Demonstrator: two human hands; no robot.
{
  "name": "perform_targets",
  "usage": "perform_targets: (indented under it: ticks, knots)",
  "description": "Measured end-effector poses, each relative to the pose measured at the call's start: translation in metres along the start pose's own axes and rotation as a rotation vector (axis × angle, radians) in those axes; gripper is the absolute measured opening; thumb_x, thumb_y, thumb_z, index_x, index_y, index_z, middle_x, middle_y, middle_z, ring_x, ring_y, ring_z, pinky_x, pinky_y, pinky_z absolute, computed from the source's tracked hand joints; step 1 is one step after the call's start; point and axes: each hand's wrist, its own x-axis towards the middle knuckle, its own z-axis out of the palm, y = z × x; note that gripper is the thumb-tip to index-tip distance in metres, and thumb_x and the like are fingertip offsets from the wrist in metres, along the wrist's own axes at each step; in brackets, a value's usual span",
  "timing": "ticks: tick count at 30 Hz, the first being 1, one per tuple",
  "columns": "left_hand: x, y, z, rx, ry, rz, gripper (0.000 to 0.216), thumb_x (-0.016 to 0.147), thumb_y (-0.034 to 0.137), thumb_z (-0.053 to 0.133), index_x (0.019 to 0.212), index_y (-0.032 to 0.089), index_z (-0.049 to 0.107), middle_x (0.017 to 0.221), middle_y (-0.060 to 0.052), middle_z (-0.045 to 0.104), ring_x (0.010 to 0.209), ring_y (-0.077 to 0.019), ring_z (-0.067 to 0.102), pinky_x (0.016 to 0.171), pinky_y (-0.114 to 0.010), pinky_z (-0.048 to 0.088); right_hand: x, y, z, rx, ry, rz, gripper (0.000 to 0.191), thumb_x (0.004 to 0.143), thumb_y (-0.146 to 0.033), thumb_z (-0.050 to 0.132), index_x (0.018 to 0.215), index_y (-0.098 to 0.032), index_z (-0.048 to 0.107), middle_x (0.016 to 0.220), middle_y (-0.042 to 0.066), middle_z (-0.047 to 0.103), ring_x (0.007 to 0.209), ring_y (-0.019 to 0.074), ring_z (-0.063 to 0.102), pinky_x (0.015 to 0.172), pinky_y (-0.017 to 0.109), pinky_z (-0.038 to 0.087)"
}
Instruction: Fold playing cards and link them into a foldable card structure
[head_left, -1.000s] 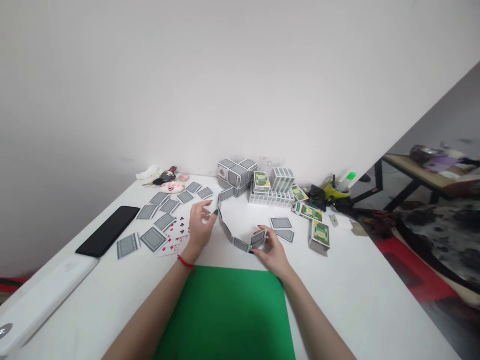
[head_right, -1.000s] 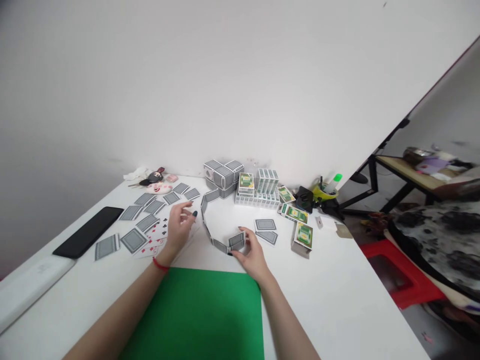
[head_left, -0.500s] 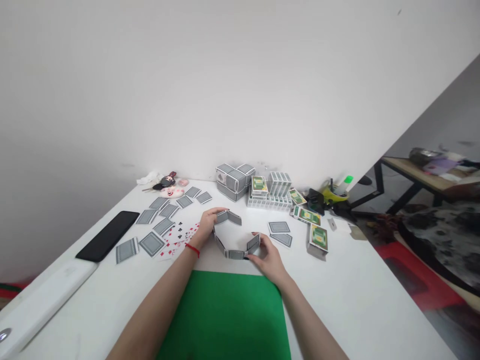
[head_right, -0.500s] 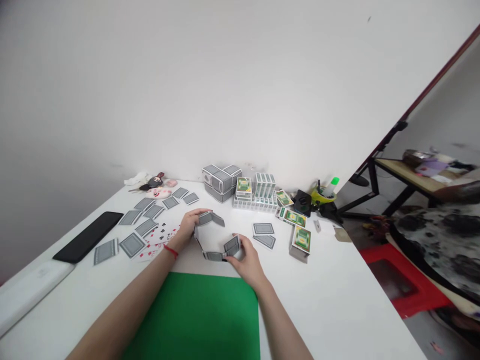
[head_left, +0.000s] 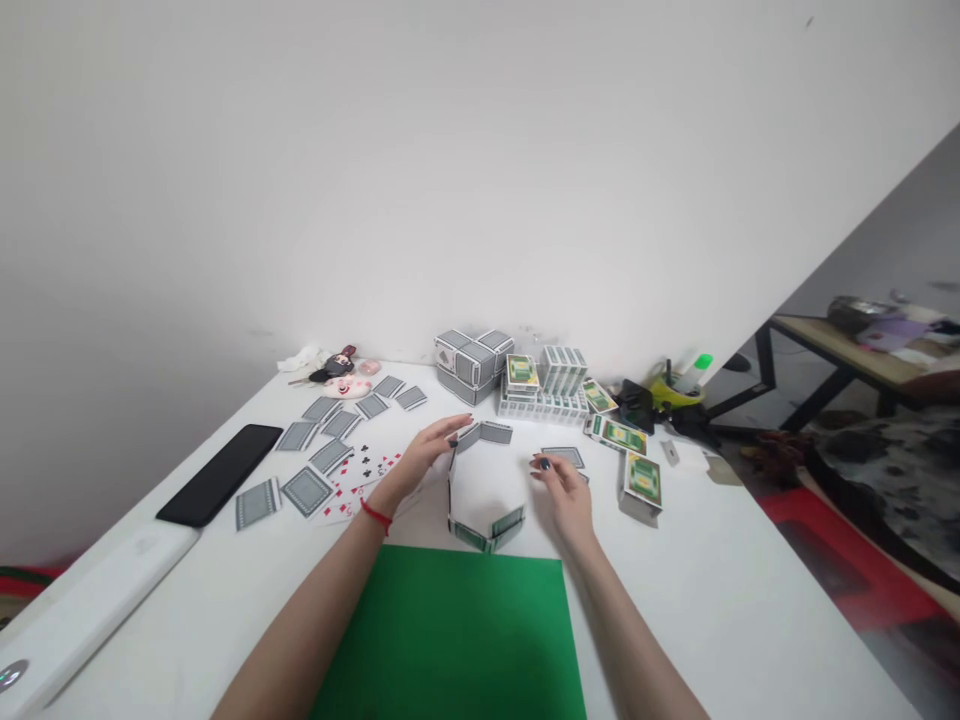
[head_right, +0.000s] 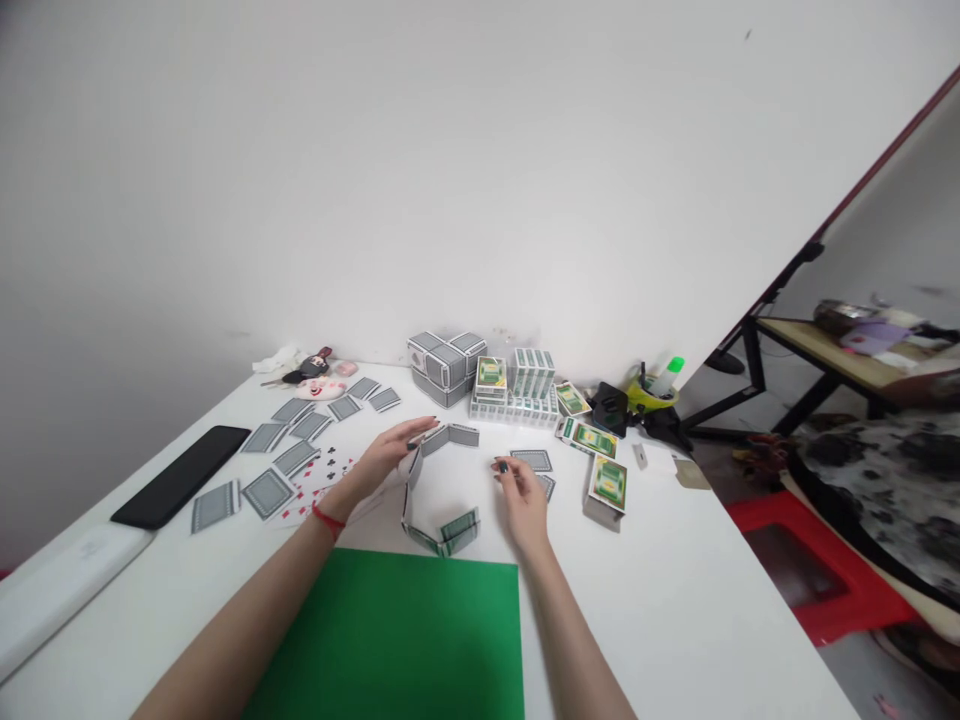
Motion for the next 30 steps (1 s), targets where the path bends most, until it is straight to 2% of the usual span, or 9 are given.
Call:
perform_targets:
  ticks: [2,4,7,9,13,16,20,25,30]
  knots:
    - [-0.011,-0.005,0.003,-0.033,0.010,0.021,0.068,0.060,0.008,0.047,0.126,0.022,0.047,0.137,-0.004,0.042,0.129,-0.0235,0.032,0.106,-0.039,0.026,0.014,-0.004,0.004,-0.084,0.011,-0.034,0.027,0.079,-0.038,0.051,0.097,-0.019,0.059,0.101,0.010,0.061,0.095,0.0223,0.057,0.084,0.040,0.048]
    - [-0.019,-0.013,0.010,-0.057,0.030,0.045,0.077,0.054,0.006,0.049,0.129,0.023,0.044,0.138,-0.004,0.040,0.129,-0.0242,0.032,0.106,-0.038,0.027,0.029,-0.011,0.012,-0.139,-0.048,-0.084,0.031,0.077,-0.031,0.052,0.105,-0.020,0.058,0.113,0.010,0.058,0.105,0.0219,0.053,0.089,0.040,0.045]
    - [-0.021,-0.024,0.022,-0.044,0.135,0.048,0.074,0.050,0.006,0.044,0.123,0.019,0.050,0.134,-0.005,0.046,0.124,-0.0250,0.039,0.103,-0.038,0.031,0.049,-0.020,0.030,-0.268,-0.168,-0.147,0.047,0.070,-0.021,0.057,0.117,-0.023,0.054,0.125,0.006,0.054,0.117,0.0221,0.047,0.097,0.040,0.039]
    - [-0.018,-0.026,0.027,-0.005,0.217,0.021,0.067,0.050,0.007,0.041,0.114,0.017,0.058,0.125,-0.005,0.055,0.117,-0.0249,0.046,0.099,-0.039,0.036,0.058,-0.024,0.039,-0.334,-0.296,-0.126,0.045,0.069,-0.016,0.056,0.114,-0.023,0.059,0.116,0.004,0.061,0.109,0.0209,0.054,0.095,0.037,0.040]
    - [-0.009,-0.024,0.030,0.040,0.341,-0.014,0.053,0.051,0.009,0.039,0.096,0.014,0.067,0.106,-0.006,0.066,0.104,-0.0240,0.055,0.090,-0.036,0.042,0.057,-0.026,0.046,-0.422,-0.490,-0.067,0.030,0.072,-0.014,0.052,0.093,-0.024,0.070,0.089,0.002,0.072,0.083,0.0199,0.066,0.078,0.030,0.048]
    - [-0.005,-0.024,0.032,0.035,0.363,-0.013,0.048,0.053,0.010,0.040,0.090,0.013,0.068,0.097,-0.007,0.069,0.096,-0.0237,0.058,0.083,-0.035,0.045,0.048,-0.027,0.045,-0.461,-0.478,-0.059,0.030,0.074,-0.016,0.051,0.094,-0.027,0.071,0.089,0.001,0.072,0.080,0.0208,0.066,0.072,0.029,0.047]
    - [-0.002,-0.028,0.035,0.001,0.372,0.006,0.048,0.053,0.010,0.040,0.092,0.013,0.067,0.095,-0.006,0.069,0.092,-0.0227,0.060,0.080,-0.034,0.046,0.037,-0.028,0.046,-0.459,-0.438,-0.041,0.030,0.075,-0.020,0.052,0.098,-0.028,0.070,0.092,0.001,0.072,0.082,0.0215,0.066,0.072,0.029,0.047]
    - [-0.002,-0.033,0.029,-0.052,0.305,-0.023,0.052,0.053,0.010,0.039,0.095,0.011,0.068,0.099,-0.007,0.069,0.098,-0.0235,0.059,0.086,-0.035,0.045,0.032,-0.026,0.047,-0.409,-0.443,-0.002,0.030,0.075,-0.021,0.051,0.098,-0.026,0.070,0.088,0.001,0.072,0.076,0.0200,0.066,0.067,0.027,0.047]
    - [-0.006,-0.027,0.026,-0.009,0.248,-0.061,0.049,0.056,0.011,0.040,0.096,0.012,0.069,0.105,-0.007,0.067,0.105,-0.0245,0.056,0.093,-0.038,0.042,0.028,-0.030,0.040,-0.560,-0.411,-0.025,0.028,0.076,-0.022,0.050,0.095,-0.027,0.071,0.082,0.002,0.073,0.072,0.0203,0.066,0.063,0.026,0.045]
